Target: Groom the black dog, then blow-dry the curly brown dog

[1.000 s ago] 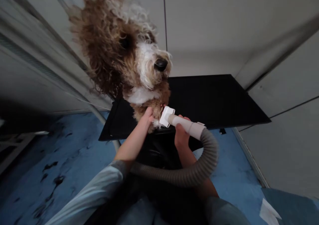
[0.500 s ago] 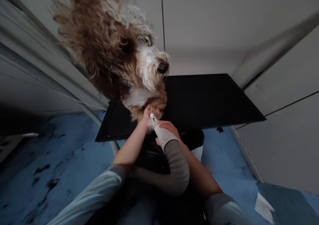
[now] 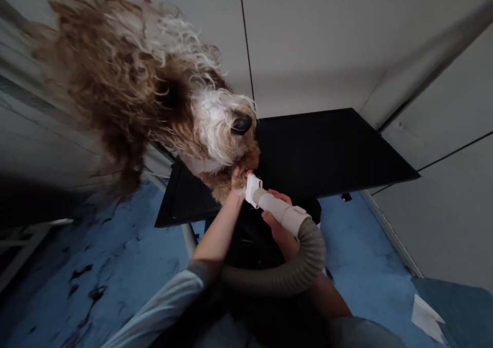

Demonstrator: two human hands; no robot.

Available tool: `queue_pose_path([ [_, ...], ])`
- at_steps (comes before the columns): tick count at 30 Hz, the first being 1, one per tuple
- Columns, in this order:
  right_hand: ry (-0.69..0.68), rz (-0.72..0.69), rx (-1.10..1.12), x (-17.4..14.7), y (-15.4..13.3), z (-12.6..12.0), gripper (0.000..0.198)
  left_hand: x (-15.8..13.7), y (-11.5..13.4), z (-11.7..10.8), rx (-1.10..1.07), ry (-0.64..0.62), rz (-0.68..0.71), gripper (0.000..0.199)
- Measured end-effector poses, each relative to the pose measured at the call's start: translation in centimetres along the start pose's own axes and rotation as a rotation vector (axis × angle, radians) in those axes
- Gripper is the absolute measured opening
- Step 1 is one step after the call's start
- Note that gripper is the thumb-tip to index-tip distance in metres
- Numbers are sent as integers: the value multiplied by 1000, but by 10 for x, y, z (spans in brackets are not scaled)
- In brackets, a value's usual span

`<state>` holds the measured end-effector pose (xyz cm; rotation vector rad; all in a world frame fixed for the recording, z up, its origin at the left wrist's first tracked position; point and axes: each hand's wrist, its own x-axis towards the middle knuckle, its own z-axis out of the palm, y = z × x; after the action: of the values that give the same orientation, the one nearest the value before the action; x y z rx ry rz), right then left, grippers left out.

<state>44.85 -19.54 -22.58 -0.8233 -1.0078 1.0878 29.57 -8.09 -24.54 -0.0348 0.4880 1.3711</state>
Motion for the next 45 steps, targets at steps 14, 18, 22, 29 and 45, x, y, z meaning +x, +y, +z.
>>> queue_pose_path([
  [14,313,427,525,-1,-21,-31,31,-12,-17,30,-84,-9,84,37],
  [18,294,380,478,-5,-25,-30,32,-17,-20,36,-116,-51,110,37],
  [22,269,357,446,-8,-30,-22,36,-21,-24,41,-59,25,102,31],
  [29,297,270,434,-11,-42,-22,40,-30,-25,41,-57,36,125,31],
  [45,273,387,500,-15,-41,-31,32,-38,-15,27,-13,-156,110,35],
])
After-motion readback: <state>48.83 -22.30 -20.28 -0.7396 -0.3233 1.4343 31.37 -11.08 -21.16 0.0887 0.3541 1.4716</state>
